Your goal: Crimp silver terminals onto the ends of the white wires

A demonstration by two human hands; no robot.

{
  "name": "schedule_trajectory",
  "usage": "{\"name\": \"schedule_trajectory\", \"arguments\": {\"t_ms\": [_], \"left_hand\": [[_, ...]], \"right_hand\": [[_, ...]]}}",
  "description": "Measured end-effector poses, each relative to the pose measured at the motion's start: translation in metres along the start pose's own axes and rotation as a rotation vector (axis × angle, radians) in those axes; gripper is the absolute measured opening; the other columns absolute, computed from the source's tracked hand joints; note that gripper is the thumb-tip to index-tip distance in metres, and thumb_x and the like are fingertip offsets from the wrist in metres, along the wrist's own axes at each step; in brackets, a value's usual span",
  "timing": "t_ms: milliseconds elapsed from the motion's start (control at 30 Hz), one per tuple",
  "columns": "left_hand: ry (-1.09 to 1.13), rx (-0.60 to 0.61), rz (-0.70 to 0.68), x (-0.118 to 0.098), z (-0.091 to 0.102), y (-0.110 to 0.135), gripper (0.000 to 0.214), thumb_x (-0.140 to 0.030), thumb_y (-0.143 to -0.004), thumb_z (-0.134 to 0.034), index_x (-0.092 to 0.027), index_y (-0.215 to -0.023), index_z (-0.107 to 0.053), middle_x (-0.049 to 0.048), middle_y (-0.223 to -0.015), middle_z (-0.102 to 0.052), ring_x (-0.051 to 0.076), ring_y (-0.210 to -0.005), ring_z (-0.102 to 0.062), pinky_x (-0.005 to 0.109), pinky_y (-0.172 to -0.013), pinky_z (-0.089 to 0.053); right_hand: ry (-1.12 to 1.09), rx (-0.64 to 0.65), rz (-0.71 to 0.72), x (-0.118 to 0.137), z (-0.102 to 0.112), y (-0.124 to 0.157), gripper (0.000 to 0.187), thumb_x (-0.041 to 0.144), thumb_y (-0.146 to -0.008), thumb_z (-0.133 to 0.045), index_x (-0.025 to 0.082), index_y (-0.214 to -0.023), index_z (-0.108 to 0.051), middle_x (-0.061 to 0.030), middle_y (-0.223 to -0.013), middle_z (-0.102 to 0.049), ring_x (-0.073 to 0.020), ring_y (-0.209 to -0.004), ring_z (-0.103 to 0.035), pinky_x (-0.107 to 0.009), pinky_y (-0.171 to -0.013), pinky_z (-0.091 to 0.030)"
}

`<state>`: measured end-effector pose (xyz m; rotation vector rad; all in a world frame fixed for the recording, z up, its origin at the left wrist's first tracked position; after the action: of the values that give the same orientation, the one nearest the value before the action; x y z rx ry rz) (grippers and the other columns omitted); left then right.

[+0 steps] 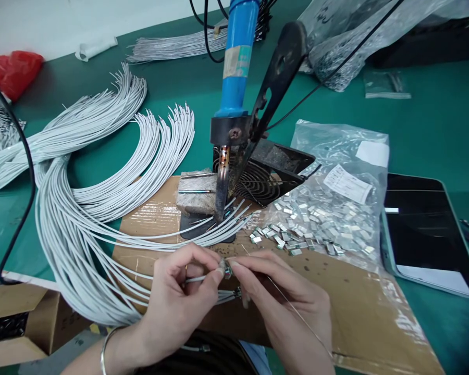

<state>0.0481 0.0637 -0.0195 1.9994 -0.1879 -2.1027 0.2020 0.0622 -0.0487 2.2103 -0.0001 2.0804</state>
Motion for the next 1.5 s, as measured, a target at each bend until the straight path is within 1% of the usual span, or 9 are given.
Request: {"name": "schedule_trajectory", "arguments": {"t_ms": [300,433,533,633,767,867,1000,1233,1500], "left_hand": [[-0.009,-0.014,0.023,-0.002,-0.003,-0.001,0.013,-0.017,-0.077,-0.074,-0.015,-0.068,-0.066,0.0073,-0.077,-0.075,0.009,-0.054,-0.055,0.017,-0.045,-0.038],[-0.018,-0.023,0.066,0.001,-0.003,-0.005,0.015,-0.017,-0.076,-0.076,-0.014,-0.066,-0.066,0.0069,-0.078,-0.073,0.007,-0.053,-0.051,0.016,-0.045,-0.034],[0.019,-0.043,0.087,0.007,-0.003,-0.006,0.015,-0.017,-0.078,-0.076,-0.013,-0.067,-0.066,0.0059,-0.082,-0.074,0.005,-0.053,-0.051,0.014,-0.047,-0.035],[0.055,-0.068,0.074,0.012,-0.002,-0.009,0.016,-0.017,-0.081,-0.076,-0.014,-0.068,-0.067,0.0049,-0.083,-0.073,0.005,-0.055,-0.053,0.013,-0.049,-0.037],[0.104,-0.075,0.064,0.013,-0.001,-0.014,0.016,-0.016,-0.082,-0.076,-0.013,-0.069,-0.067,0.0033,-0.082,-0.072,0.003,-0.053,-0.049,0.011,-0.048,-0.034],[0.117,-0.081,0.071,0.012,0.0,-0.018,0.015,-0.014,-0.081,-0.076,-0.013,-0.069,-0.067,0.0023,-0.082,-0.071,0.002,-0.051,-0.044,0.011,-0.046,-0.031],[0.101,-0.102,0.083,0.01,0.001,-0.023,0.015,-0.014,-0.079,-0.076,-0.013,-0.068,-0.065,0.0025,-0.084,-0.071,0.002,-0.053,-0.047,0.011,-0.048,-0.033],[0.067,-0.125,0.104,-0.002,0.001,-0.032,0.015,-0.013,-0.07,-0.077,-0.013,-0.065,-0.063,0.0042,-0.081,-0.07,0.004,-0.051,-0.047,0.014,-0.046,-0.032],[0.073,-0.195,0.073,-0.004,0.0,-0.036,0.013,-0.012,-0.071,-0.074,-0.013,-0.065,-0.063,0.0043,-0.081,-0.071,0.003,-0.05,-0.046,0.013,-0.045,-0.03]], "right_hand": [[0.114,-0.03,0.045,0.004,0.0,0.002,0.01,0.027,-0.091,-0.077,0.029,-0.09,-0.086,-0.0002,-0.074,-0.068,-0.0115,-0.055,-0.057,-0.022,-0.048,-0.045],[0.132,-0.115,0.015,0.006,-0.003,0.011,0.033,0.037,-0.108,-0.049,0.027,-0.107,-0.081,0.0002,-0.075,-0.06,-0.011,-0.056,-0.053,-0.023,-0.053,-0.046],[0.122,-0.159,-0.058,0.0,-0.001,0.016,0.03,0.038,-0.109,-0.045,0.027,-0.126,-0.067,0.0031,-0.072,-0.062,-0.0109,-0.053,-0.051,-0.022,-0.051,-0.042],[0.185,-0.156,-0.04,-0.003,0.004,0.016,0.018,0.038,-0.106,-0.051,0.026,-0.107,-0.064,0.004,-0.067,-0.062,-0.0123,-0.054,-0.051,-0.024,-0.051,-0.039],[0.266,-0.105,0.018,0.001,0.01,0.009,0.038,0.035,-0.105,-0.052,0.023,-0.069,-0.048,0.0024,-0.066,-0.049,-0.0133,-0.059,-0.045,-0.025,-0.052,-0.035],[0.253,-0.054,0.132,0.009,0.006,0.006,0.026,0.025,-0.101,-0.056,0.023,-0.076,-0.056,-0.0032,-0.089,-0.066,-0.0167,-0.081,-0.064,-0.024,-0.069,-0.049],[0.153,-0.108,0.056,0.013,-0.006,0.007,0.018,0.019,-0.098,-0.061,0.024,-0.081,-0.06,-0.0095,-0.124,-0.074,-0.0246,-0.118,-0.07,-0.032,-0.093,-0.056],[0.139,-0.142,-0.025,0.015,-0.015,0.002,0.022,0.023,-0.099,-0.064,0.025,-0.077,-0.06,-0.0002,-0.117,-0.081,-0.0125,-0.109,-0.077,-0.013,-0.089,-0.056],[0.157,-0.05,0.059,0.01,-0.01,-0.013,0.021,0.023,-0.099,-0.064,0.026,-0.078,-0.061,0.0031,-0.115,-0.082,-0.009,-0.106,-0.078,-0.008,-0.091,-0.056]]}}
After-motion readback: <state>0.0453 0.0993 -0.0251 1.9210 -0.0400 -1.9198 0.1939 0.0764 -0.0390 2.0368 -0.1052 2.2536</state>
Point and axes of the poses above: each hand's wrist, its own y-axis away from the middle knuckle, its own z-axis out of the back of the hand, x = y × z, the point moved 3 cm from there along -y, towards the middle knuckle
